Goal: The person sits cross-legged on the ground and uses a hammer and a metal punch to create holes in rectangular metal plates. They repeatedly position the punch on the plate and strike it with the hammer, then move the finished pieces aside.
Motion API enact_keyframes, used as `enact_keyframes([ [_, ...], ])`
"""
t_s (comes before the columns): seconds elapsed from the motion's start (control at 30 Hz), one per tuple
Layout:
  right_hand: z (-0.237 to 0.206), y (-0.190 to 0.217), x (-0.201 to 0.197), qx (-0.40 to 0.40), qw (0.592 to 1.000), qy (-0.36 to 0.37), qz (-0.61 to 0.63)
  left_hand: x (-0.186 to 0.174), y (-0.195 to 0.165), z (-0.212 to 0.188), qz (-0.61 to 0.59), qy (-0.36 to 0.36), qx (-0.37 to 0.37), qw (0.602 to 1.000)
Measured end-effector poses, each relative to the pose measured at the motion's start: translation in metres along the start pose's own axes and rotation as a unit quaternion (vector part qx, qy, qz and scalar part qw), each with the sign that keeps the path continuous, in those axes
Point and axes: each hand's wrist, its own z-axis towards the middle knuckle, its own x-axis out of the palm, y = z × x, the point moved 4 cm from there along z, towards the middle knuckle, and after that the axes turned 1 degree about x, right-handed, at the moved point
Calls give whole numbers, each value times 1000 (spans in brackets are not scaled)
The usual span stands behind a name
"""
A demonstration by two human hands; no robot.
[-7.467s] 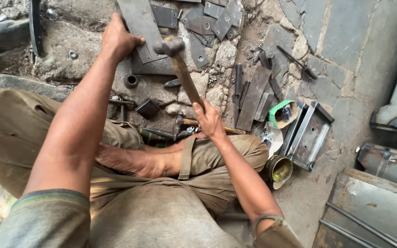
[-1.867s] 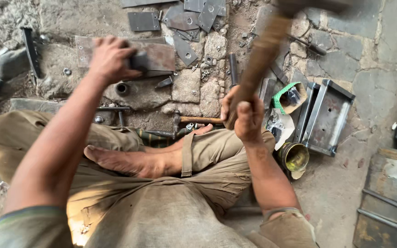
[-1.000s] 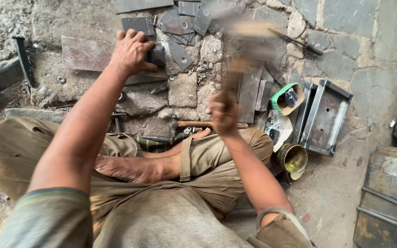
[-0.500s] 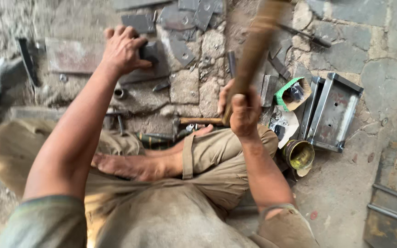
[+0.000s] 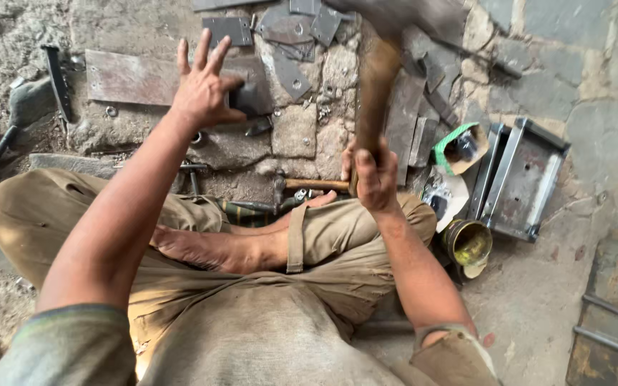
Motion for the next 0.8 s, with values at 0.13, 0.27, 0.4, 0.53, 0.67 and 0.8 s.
enact_keyframes([
  [0.13, 0, -27, 18, -32, 974, 88, -209, 4, -2, -16, 22, -74, 17, 997],
  [0.27, 10, -53, 7, 194, 922, 132, -309, 1, -9, -16, 47, -71, 16, 996],
  [0.4, -16, -26, -16, 208, 967, 92, -113, -1, -32, -23, 1, -24, 28, 999],
  [0.53, -84, -25, -8, 449, 885, 90, 90, -11, -1, -32, -37, 11, -19, 999],
  [0.67, -136, -34, 3, 628, 774, 48, 73, -26, 51, -33, 71, 11, 34, 997],
  [0.8, -115, -8, -1, 278, 861, 140, -402, -38, 62, -33, 119, 41, 47, 991],
])
